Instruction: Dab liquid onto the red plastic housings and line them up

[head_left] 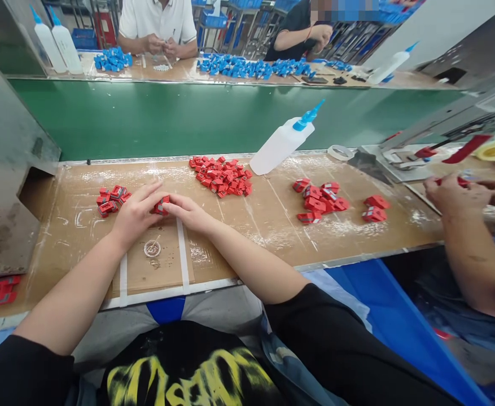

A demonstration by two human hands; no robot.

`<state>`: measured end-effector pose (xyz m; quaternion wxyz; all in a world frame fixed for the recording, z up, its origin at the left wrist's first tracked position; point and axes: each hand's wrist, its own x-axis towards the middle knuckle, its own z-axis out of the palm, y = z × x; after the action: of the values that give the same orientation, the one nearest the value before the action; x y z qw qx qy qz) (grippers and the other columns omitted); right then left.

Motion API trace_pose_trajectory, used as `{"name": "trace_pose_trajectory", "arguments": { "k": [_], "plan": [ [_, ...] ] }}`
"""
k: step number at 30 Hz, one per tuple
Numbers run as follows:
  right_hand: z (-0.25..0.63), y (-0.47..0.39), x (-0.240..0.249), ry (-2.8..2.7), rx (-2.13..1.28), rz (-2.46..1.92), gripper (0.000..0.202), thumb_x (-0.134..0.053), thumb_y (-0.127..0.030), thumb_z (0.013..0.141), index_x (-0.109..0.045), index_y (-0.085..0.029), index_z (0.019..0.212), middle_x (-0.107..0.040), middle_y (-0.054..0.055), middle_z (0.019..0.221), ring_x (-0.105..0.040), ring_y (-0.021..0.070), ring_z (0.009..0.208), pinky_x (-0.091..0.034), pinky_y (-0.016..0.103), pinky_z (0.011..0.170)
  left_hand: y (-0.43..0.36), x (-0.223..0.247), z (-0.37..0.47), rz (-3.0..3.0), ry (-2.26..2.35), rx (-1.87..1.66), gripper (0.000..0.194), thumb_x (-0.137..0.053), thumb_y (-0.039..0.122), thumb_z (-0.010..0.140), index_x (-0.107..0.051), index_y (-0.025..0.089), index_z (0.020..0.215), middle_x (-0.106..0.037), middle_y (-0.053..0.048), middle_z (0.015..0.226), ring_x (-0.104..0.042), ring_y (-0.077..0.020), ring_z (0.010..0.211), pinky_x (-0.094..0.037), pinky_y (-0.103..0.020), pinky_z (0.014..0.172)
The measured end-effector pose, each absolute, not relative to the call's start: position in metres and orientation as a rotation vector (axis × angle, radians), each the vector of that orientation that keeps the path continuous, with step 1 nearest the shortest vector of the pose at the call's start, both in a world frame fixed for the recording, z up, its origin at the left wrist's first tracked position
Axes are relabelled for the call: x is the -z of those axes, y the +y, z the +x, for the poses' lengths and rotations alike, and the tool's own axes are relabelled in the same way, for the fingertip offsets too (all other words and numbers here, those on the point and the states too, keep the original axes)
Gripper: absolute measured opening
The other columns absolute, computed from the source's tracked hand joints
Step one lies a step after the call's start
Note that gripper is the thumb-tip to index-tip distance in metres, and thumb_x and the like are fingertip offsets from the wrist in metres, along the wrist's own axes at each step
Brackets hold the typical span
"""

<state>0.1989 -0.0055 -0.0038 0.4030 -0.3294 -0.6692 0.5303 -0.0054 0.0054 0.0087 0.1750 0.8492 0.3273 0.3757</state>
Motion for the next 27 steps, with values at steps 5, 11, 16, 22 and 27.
{"name": "trace_pose_trajectory", "arguments": {
  "k": [5,11,16,22,27],
  "plan": [
    [0.192,-0.011,0.004,-1.722,-1.099,-0.906,0.047,-0.047,-0.063,0.104,-0.060,-0.019,0.111,-0.066,0.007,0.106,-0.060,0.0203,0.102,-0.054,0.038,0.099,0.002,-0.012,-0.005,2.345,0.897,-1.078,0.043,-0.072,0.028,0.094,-0.071,0.027,0.137,-0.067,-0.007,0.148,-0.065,-0.0281,0.137,-0.050,-0.047,0.121],
    [0.183,-0.006,0.007,-1.588,-1.175,-0.876,0.051,-0.050,-0.070,0.100,-0.058,-0.020,0.107,-0.066,0.005,0.097,-0.063,0.0193,0.091,-0.055,0.035,0.089,0.002,-0.014,0.002,2.013,0.877,-0.993,0.073,-0.083,0.049,0.084,-0.061,0.026,0.150,-0.061,-0.011,0.155,-0.056,-0.0320,0.146,-0.043,-0.050,0.126],
    [0.186,-0.002,0.001,-1.582,-1.197,-0.812,0.053,-0.056,-0.069,0.097,-0.056,-0.021,0.117,-0.070,0.009,0.110,-0.068,0.0195,0.096,-0.057,0.035,0.088,0.011,-0.017,-0.005,1.918,0.877,-0.997,0.074,-0.071,0.062,0.091,-0.056,0.023,0.152,-0.066,-0.015,0.147,-0.063,-0.0332,0.136,-0.050,-0.050,0.116],
    [0.256,-0.033,-0.020,-1.932,-0.570,-1.451,0.031,-0.052,-0.051,0.103,-0.059,-0.020,0.108,-0.071,0.007,0.093,-0.064,0.0204,0.080,-0.047,0.033,0.074,0.021,-0.028,-0.044,2.459,1.472,-1.027,0.048,-0.087,0.044,0.079,-0.074,0.025,0.121,-0.070,-0.015,0.133,-0.055,-0.0417,0.136,-0.030,-0.064,0.124],
    [0.378,-0.074,-0.012,-2.240,0.078,-2.084,0.033,-0.061,-0.053,0.098,-0.066,-0.021,0.100,-0.072,0.014,0.088,-0.067,0.0302,0.081,-0.041,0.037,0.069,0.023,-0.021,-0.055,2.560,1.576,-0.885,0.021,-0.088,0.037,0.076,-0.075,0.022,0.083,-0.069,-0.017,0.122,-0.053,-0.0443,0.130,-0.029,-0.069,0.118]
  ]
}}
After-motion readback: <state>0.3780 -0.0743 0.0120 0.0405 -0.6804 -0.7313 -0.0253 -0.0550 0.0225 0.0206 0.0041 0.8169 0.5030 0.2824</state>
